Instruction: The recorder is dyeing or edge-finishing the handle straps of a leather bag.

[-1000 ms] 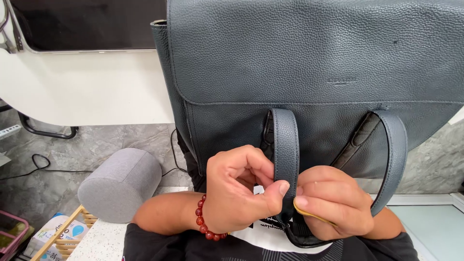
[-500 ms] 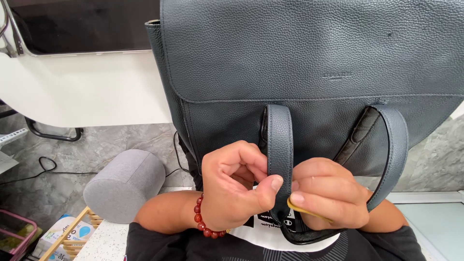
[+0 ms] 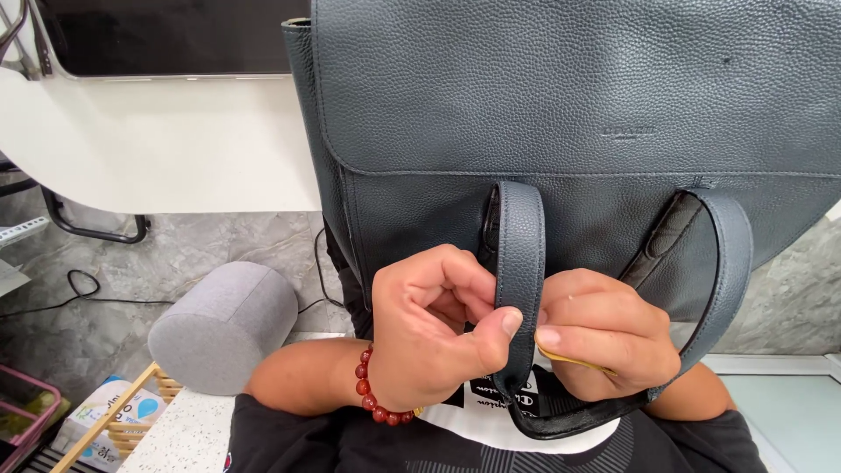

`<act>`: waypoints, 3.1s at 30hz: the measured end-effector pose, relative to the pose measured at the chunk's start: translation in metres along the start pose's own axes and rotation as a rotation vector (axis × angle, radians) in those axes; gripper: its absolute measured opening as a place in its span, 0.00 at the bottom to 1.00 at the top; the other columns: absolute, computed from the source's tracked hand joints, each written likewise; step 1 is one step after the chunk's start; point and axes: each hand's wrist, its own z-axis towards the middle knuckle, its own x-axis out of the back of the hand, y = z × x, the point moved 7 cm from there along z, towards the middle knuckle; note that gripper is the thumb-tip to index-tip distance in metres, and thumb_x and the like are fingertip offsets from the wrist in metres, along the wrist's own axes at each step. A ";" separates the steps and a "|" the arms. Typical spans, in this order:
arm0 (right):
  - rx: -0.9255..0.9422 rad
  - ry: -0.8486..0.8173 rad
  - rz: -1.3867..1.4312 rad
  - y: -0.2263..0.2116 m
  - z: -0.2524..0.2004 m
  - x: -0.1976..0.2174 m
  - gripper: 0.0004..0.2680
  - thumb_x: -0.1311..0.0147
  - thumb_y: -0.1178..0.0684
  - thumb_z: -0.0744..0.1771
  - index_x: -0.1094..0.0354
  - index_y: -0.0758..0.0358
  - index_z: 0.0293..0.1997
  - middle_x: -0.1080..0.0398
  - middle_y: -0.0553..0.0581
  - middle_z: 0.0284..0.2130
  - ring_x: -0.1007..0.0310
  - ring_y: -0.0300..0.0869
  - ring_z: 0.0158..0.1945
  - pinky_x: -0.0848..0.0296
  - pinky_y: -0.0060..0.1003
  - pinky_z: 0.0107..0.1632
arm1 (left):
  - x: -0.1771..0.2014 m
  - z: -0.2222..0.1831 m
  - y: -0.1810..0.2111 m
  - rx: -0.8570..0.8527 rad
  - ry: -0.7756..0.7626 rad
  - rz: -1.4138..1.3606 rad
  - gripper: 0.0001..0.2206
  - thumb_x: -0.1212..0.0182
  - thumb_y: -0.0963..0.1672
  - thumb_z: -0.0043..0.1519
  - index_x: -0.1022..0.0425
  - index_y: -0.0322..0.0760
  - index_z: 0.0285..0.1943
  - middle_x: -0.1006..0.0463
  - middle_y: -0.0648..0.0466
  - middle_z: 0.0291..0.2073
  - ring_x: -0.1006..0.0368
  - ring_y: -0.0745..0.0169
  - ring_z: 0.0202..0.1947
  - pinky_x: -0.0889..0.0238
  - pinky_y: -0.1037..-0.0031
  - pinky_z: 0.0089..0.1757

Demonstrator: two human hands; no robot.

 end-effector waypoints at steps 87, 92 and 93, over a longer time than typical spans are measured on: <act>0.253 0.101 -0.006 -0.004 0.049 -0.004 0.11 0.34 0.60 0.62 0.28 0.70 0.46 0.31 0.55 0.35 0.30 0.45 0.33 0.32 0.38 0.30 | 0.021 -0.001 -0.029 0.162 -0.153 -0.517 0.10 0.37 0.43 0.67 0.31 0.27 0.47 0.27 0.49 0.30 0.33 0.64 0.31 0.36 0.73 0.35; 0.319 0.134 -0.004 -0.001 0.045 0.003 0.11 0.33 0.60 0.62 0.27 0.68 0.46 0.29 0.55 0.36 0.29 0.45 0.34 0.32 0.38 0.30 | 0.017 -0.003 -0.027 0.187 -0.179 -0.524 0.10 0.37 0.43 0.68 0.30 0.28 0.47 0.28 0.50 0.30 0.34 0.66 0.27 0.37 0.75 0.31; 0.321 0.133 -0.003 -0.005 0.044 0.006 0.11 0.33 0.60 0.62 0.27 0.68 0.46 0.29 0.55 0.36 0.29 0.45 0.34 0.32 0.38 0.30 | 0.014 -0.002 -0.025 0.185 -0.178 -0.523 0.10 0.37 0.43 0.68 0.30 0.28 0.47 0.28 0.50 0.30 0.34 0.66 0.27 0.37 0.75 0.31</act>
